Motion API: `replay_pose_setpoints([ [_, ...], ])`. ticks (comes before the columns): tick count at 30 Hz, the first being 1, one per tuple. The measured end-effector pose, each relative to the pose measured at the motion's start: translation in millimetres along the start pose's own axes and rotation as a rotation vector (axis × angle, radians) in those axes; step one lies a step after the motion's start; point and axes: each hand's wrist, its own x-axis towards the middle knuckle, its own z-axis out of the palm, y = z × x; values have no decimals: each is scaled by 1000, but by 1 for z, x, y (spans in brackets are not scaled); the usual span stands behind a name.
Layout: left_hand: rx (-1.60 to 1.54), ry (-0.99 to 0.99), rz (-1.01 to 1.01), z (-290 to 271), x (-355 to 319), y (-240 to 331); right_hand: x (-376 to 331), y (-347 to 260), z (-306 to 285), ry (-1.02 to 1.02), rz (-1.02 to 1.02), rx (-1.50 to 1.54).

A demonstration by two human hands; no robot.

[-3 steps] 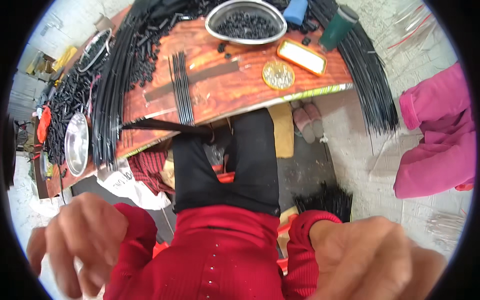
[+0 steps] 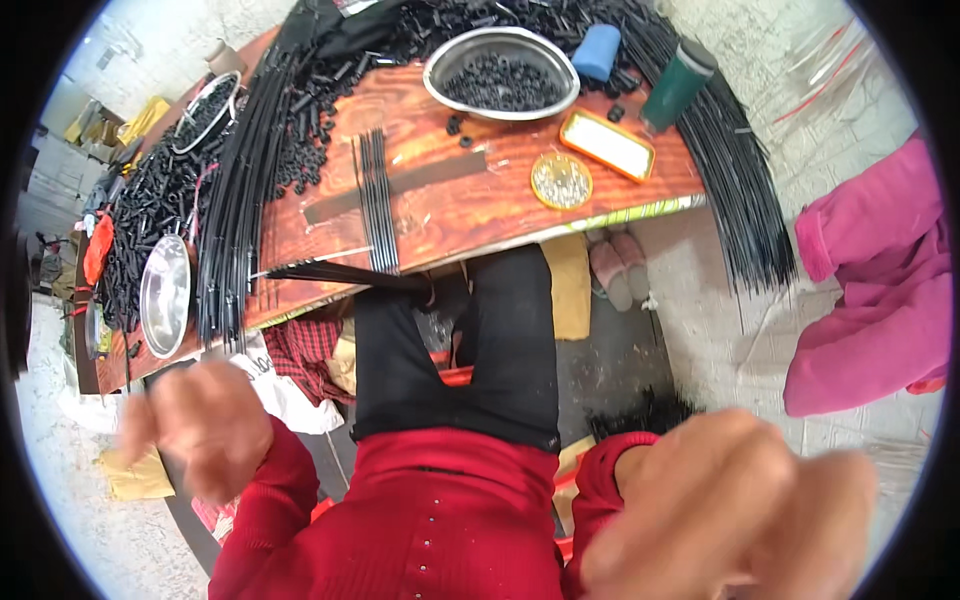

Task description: Assembling plastic clips onto black plastic rods at a manufacturing workbench.

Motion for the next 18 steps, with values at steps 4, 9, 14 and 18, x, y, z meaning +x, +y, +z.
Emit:
replay_pose_setpoints([
  [4,429,-19,-418,-79,-38,-12,-10,13,-16,222,22,-562],
  [9,633,274,-757,-122,-60,-42,-29,96,-25,17,588,-896],
  [14,997,-171,-507,-119,-48,-68,-42,146,-17,-100,675,-752],
  [18,1139,-362,-348,-117,-24,-85,-39,160,-12,-199,668,-735],
])
